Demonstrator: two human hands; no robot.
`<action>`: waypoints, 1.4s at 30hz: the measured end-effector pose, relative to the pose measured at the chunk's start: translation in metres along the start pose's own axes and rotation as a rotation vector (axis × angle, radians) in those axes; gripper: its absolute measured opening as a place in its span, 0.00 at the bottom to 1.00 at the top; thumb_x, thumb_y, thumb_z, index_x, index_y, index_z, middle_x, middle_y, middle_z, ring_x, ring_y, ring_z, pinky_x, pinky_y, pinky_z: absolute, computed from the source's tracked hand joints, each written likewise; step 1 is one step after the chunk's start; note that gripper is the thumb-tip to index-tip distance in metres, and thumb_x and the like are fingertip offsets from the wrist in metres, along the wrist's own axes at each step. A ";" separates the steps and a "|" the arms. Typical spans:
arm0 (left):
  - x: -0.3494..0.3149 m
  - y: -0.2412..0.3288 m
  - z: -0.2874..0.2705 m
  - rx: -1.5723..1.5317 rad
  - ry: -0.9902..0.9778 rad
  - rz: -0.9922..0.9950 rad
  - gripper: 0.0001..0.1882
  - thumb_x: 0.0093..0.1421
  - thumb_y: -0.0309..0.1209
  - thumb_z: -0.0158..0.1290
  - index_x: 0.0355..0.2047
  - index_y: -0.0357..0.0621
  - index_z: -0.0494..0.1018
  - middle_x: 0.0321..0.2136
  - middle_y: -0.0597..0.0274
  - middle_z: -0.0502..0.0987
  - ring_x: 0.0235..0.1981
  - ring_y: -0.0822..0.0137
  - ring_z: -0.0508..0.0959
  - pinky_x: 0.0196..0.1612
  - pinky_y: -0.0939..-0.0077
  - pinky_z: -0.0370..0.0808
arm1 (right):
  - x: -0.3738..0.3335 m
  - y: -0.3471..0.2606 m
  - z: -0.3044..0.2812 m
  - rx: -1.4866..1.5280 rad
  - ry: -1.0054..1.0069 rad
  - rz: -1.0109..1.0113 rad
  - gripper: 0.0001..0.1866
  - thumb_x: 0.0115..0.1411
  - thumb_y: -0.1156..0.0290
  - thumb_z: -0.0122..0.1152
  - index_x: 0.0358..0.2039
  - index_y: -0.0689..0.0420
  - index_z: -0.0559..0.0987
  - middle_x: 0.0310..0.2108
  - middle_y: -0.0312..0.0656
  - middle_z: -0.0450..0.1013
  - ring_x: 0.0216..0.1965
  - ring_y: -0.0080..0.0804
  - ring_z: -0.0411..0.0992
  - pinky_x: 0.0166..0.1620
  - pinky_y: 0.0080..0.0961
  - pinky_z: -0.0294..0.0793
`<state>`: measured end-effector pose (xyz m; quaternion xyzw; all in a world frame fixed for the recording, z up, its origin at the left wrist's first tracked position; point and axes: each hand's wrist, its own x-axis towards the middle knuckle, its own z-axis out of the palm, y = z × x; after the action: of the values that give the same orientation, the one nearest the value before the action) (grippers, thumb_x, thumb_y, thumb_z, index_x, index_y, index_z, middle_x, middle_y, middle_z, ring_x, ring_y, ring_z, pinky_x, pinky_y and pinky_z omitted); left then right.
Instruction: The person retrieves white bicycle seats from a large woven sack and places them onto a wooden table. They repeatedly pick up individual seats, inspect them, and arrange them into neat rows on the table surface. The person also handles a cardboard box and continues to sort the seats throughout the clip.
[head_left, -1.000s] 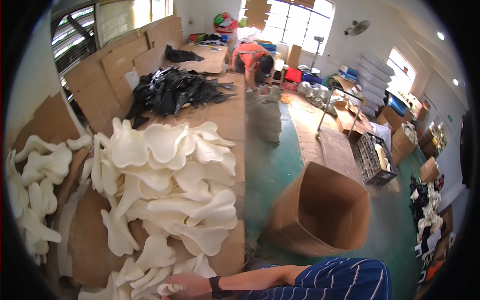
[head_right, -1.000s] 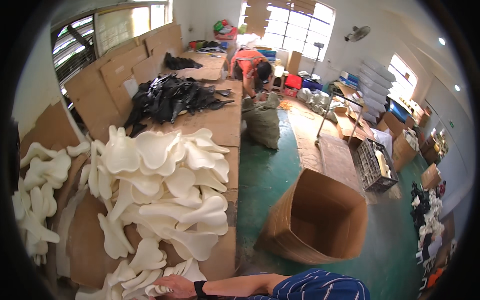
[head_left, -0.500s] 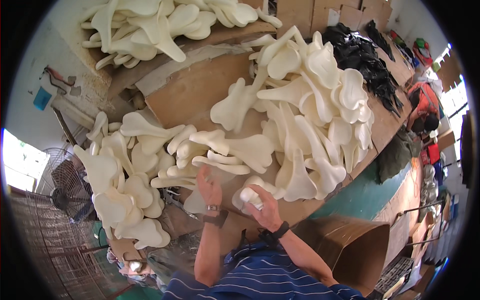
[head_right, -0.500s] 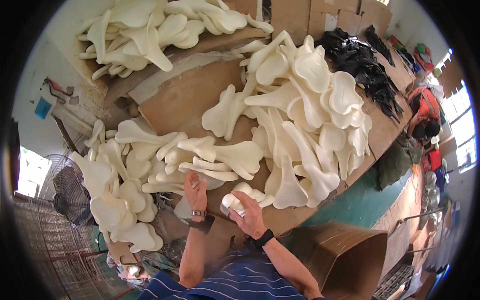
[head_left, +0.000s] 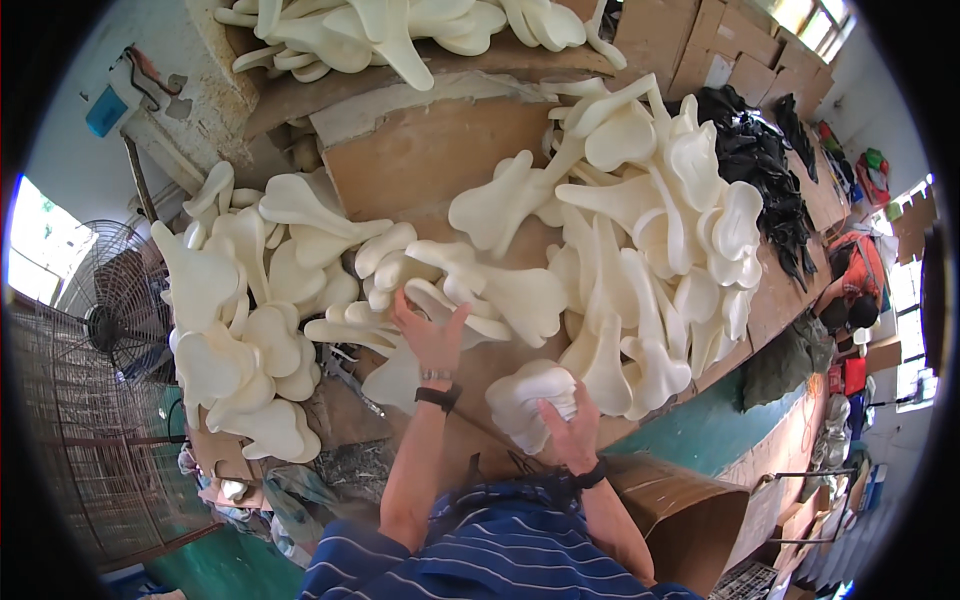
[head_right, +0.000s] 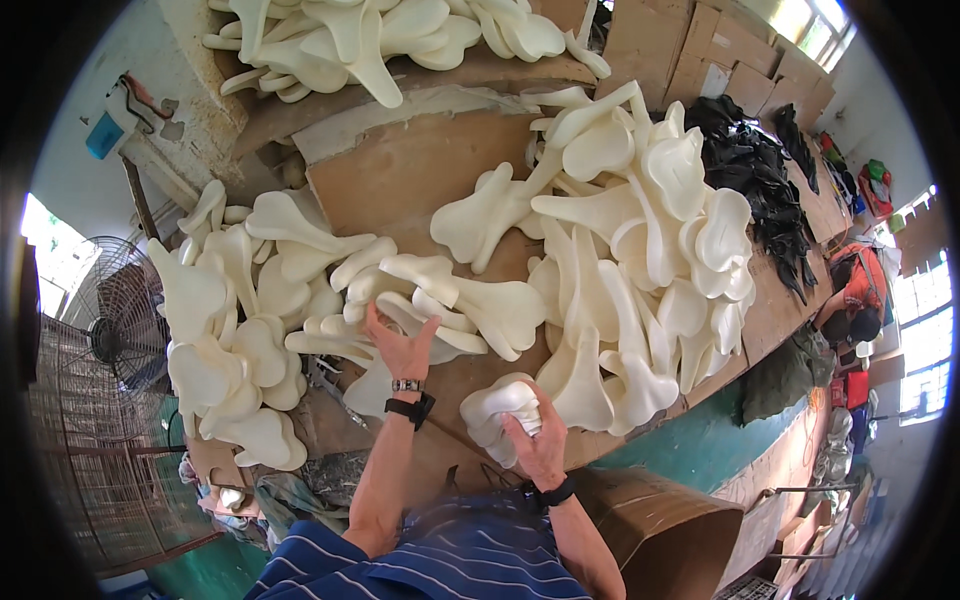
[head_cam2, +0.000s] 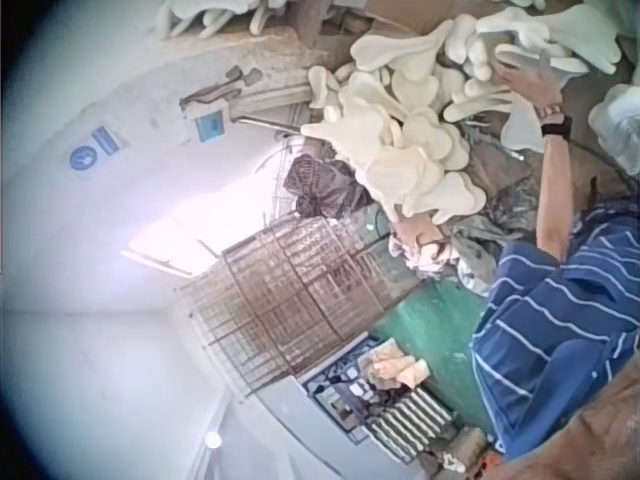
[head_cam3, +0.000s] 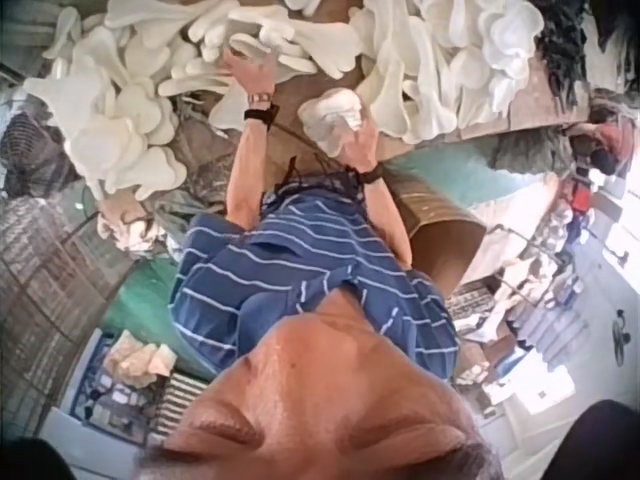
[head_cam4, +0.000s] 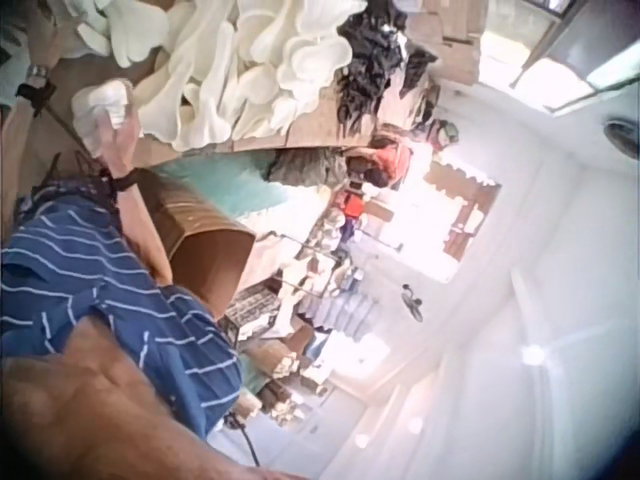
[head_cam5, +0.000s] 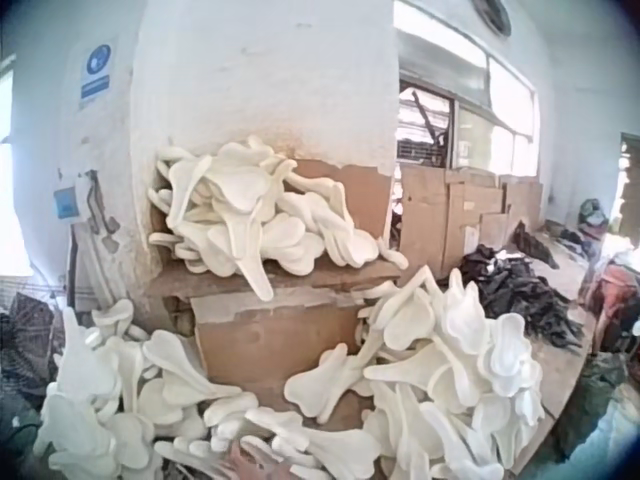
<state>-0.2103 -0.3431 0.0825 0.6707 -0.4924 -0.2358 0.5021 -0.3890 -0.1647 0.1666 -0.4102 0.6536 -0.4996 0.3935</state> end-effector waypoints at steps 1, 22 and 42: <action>0.002 0.002 0.002 -0.008 0.011 -0.004 0.58 0.44 0.39 0.76 0.69 0.36 0.54 0.64 0.43 0.60 0.63 0.47 0.64 0.66 0.52 0.63 | 0.000 0.001 0.001 -0.034 -0.008 -0.032 0.27 0.59 0.71 0.71 0.59 0.61 0.76 0.43 0.44 0.81 0.43 0.28 0.79 0.49 0.28 0.78; -0.069 0.017 -0.034 -0.121 -0.423 0.129 0.18 0.58 0.35 0.64 0.45 0.42 0.77 0.39 0.56 0.77 0.41 0.53 0.78 0.45 0.61 0.75 | -0.013 0.006 0.018 -0.295 -0.069 -0.270 0.29 0.55 0.71 0.71 0.58 0.59 0.75 0.50 0.52 0.78 0.50 0.53 0.76 0.54 0.40 0.74; -0.032 -0.025 -0.037 -0.234 -0.127 -0.133 0.40 0.52 0.30 0.70 0.63 0.37 0.64 0.51 0.55 0.71 0.48 0.63 0.74 0.43 0.71 0.79 | 0.023 0.039 0.042 -0.394 -0.135 -0.304 0.29 0.54 0.67 0.68 0.57 0.57 0.75 0.50 0.52 0.78 0.51 0.52 0.75 0.55 0.42 0.69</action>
<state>-0.1825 -0.2974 0.0680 0.6225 -0.4466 -0.3661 0.5281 -0.3638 -0.1937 0.1184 -0.6049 0.6414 -0.3877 0.2690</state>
